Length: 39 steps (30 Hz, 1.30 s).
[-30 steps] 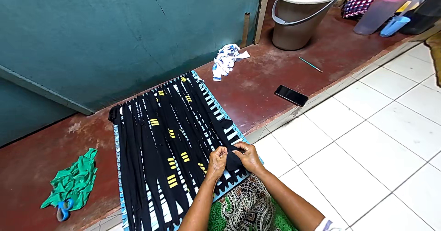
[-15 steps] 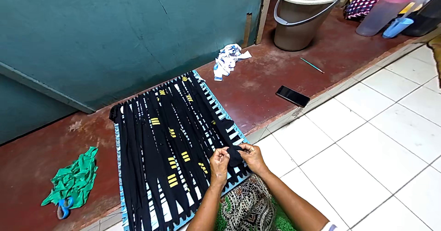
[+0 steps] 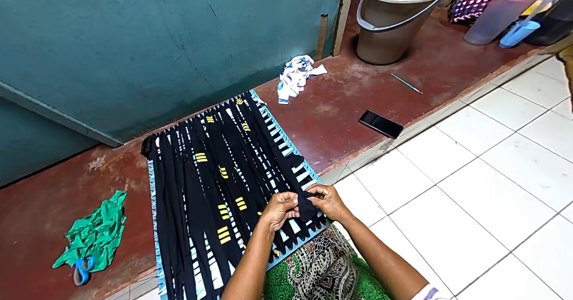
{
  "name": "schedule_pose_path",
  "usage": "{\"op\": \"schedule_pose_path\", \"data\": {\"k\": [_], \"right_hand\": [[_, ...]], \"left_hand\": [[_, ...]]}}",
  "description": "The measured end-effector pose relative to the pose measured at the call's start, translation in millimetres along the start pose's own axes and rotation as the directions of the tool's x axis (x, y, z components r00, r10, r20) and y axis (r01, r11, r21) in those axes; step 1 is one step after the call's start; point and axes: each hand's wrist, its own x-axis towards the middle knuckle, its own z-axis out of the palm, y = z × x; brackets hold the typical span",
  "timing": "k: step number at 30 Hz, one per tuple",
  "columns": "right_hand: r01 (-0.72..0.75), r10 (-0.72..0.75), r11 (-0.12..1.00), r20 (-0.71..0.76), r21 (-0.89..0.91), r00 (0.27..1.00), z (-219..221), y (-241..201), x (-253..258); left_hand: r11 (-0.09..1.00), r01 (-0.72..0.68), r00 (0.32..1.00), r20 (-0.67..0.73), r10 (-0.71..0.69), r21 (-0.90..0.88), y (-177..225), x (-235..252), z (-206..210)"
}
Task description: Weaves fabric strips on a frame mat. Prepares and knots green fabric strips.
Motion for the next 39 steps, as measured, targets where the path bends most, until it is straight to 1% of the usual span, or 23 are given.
{"op": "schedule_pose_path", "data": {"k": [7,8,10,12,13,15,17,18,19,20,21,22,24,26,28,30,32,34,36,38,39], "right_hand": [[0.051,-0.050,0.998,-0.022,0.038,0.999,1,3,2],[0.050,-0.049,0.998,-0.015,0.034,0.999,1,2,3],[0.055,-0.055,0.998,-0.006,0.014,0.998,0,2,4],[0.096,-0.096,0.995,-0.022,-0.013,0.995,2,5,4],[0.129,-0.130,0.991,-0.046,-0.020,0.991,4,7,2],[0.182,-0.181,0.983,-0.106,-0.001,0.978,8,10,0],[0.220,-0.214,0.975,-0.147,0.031,0.966,12,13,-3],[0.226,-0.216,0.973,-0.159,0.049,0.963,13,13,-4],[0.222,-0.209,0.973,-0.168,0.068,0.963,14,13,-5],[0.212,-0.194,0.973,-0.176,0.087,0.965,15,12,-5],[0.199,-0.178,0.975,-0.183,0.104,0.967,15,10,-5],[0.187,-0.164,0.975,-0.185,0.117,0.969,13,9,-4],[0.167,-0.147,0.978,-0.160,0.123,0.976,8,6,-2],[0.149,-0.135,0.983,-0.119,0.111,0.984,5,3,0],[0.142,-0.136,0.987,-0.074,0.081,0.988,2,2,2],[0.151,-0.149,0.987,-0.032,0.054,0.988,0,2,4],[0.155,-0.155,0.987,-0.001,0.042,0.988,-2,1,6],[0.157,-0.158,0.987,0.010,0.034,0.987,-4,0,5],[0.169,-0.169,0.985,-0.010,0.027,0.986,-4,2,4],[0.155,-0.152,0.987,-0.056,0.040,0.987,-2,4,1],[0.139,-0.135,0.989,-0.078,0.050,0.988,-2,4,-1]], "left_hand": [[0.990,-0.029,0.999,0.032,0.034,-0.138,-7,-1,-2],[0.991,-0.035,0.999,0.019,0.038,-0.128,-7,-1,-2],[0.997,-0.064,0.998,-0.025,0.063,-0.051,-7,-1,1],[0.989,-0.135,0.984,-0.104,0.142,0.067,-8,0,6],[0.977,-0.179,0.968,-0.159,0.196,0.116,-10,1,8],[0.965,-0.235,0.916,-0.305,0.260,0.119,-13,4,14],[0.963,-0.269,0.852,-0.469,0.233,-0.011,-13,5,22],[0.948,-0.301,0.820,-0.535,0.202,-0.103,-12,5,27],[0.915,-0.352,0.799,-0.572,0.184,-0.198,-14,4,32],[0.868,-0.404,0.797,-0.577,0.179,-0.289,-16,3,36],[0.822,-0.433,0.812,-0.555,0.179,-0.370,-19,1,38],[0.791,-0.432,0.844,-0.503,0.187,-0.432,-23,0,37],[0.796,-0.360,0.920,-0.329,0.214,-0.486,-29,-3,29],[0.825,-0.279,0.960,-0.176,0.219,-0.492,-31,-4,17],[0.874,-0.207,0.978,-0.077,0.193,-0.439,-24,-2,8],[0.936,-0.157,0.987,-0.006,0.163,-0.315,-15,-1,4],[0.976,-0.117,0.990,0.061,0.131,-0.185,-8,0,0],[0.988,-0.129,0.989,0.060,0.134,-0.085,-5,2,-3],[0.988,-0.151,0.988,-0.022,0.150,-0.015,-3,3,-2],[0.983,-0.183,0.961,-0.211,0.181,0.011,0,0,7],[0.978,-0.208,0.924,-0.329,0.193,-0.010,0,0,10]]}}
